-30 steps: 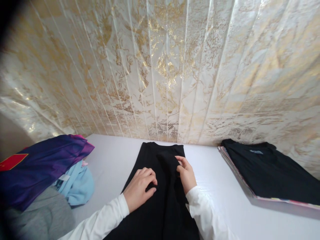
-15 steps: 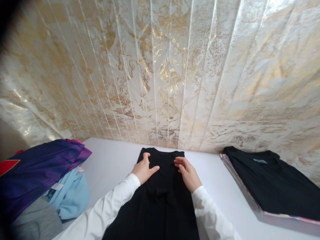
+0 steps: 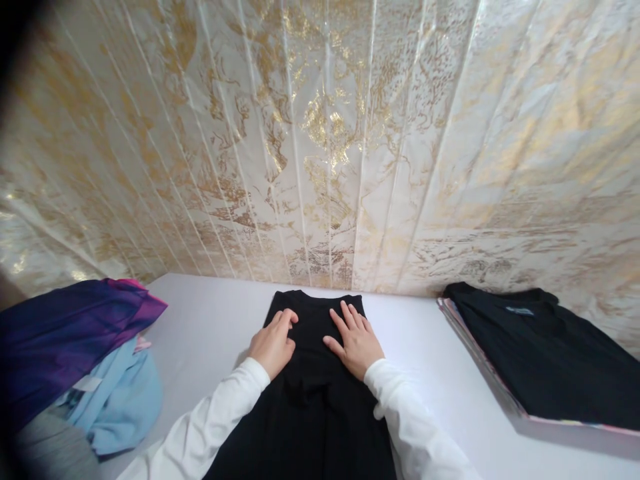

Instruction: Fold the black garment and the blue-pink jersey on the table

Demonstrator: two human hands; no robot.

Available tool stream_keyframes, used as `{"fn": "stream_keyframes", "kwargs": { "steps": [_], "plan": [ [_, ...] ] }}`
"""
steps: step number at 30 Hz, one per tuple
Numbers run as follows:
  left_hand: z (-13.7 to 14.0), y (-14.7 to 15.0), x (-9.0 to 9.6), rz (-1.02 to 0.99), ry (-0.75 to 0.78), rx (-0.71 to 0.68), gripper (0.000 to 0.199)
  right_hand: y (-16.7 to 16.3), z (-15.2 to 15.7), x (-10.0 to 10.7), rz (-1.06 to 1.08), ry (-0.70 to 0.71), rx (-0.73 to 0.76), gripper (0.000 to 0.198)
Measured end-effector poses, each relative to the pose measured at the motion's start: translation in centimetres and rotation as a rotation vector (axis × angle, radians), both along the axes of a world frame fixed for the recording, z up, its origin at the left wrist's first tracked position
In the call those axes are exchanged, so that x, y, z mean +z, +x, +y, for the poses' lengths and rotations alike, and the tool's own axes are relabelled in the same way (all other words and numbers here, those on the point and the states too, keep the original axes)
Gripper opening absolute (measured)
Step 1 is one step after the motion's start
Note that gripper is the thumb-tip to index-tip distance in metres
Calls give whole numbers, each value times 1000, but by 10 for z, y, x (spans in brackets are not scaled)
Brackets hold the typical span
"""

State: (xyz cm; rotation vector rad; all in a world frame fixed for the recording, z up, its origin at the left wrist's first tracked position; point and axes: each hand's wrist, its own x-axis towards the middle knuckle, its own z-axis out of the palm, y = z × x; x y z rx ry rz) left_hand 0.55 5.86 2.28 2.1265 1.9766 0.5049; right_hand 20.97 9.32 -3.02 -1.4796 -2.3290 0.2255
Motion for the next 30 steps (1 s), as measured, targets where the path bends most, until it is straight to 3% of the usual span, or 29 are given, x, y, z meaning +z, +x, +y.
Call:
{"fn": "stream_keyframes", "kwargs": {
  "steps": [4, 9, 13, 16, 20, 24, 30],
  "plan": [
    [-5, 5, 9, 63, 81, -103, 45, 29, 26, 9, 323, 26, 27, 52],
    [3, 31, 17, 48, 108, -455, 45, 62, 72, 17, 406, 30, 25, 46],
    [19, 55, 3, 48, 79, -710, 39, 59, 95, 13, 395, -57, 123, 47],
    [26, 60, -13, 42, 41, -817, 65, 58, 108, 14, 355, -119, 185, 42],
    [24, 57, -23, 38, 13, -849, 77, 64, 120, 22, 257, -138, 199, 35],
    [21, 57, -23, 61, 4, -832, 77, 62, 119, 27, 139, -59, 152, 32],
    [19, 57, -27, 49, 63, -719, 77, 50, 104, 24, 20, 41, 132, 38]
  ]
}}
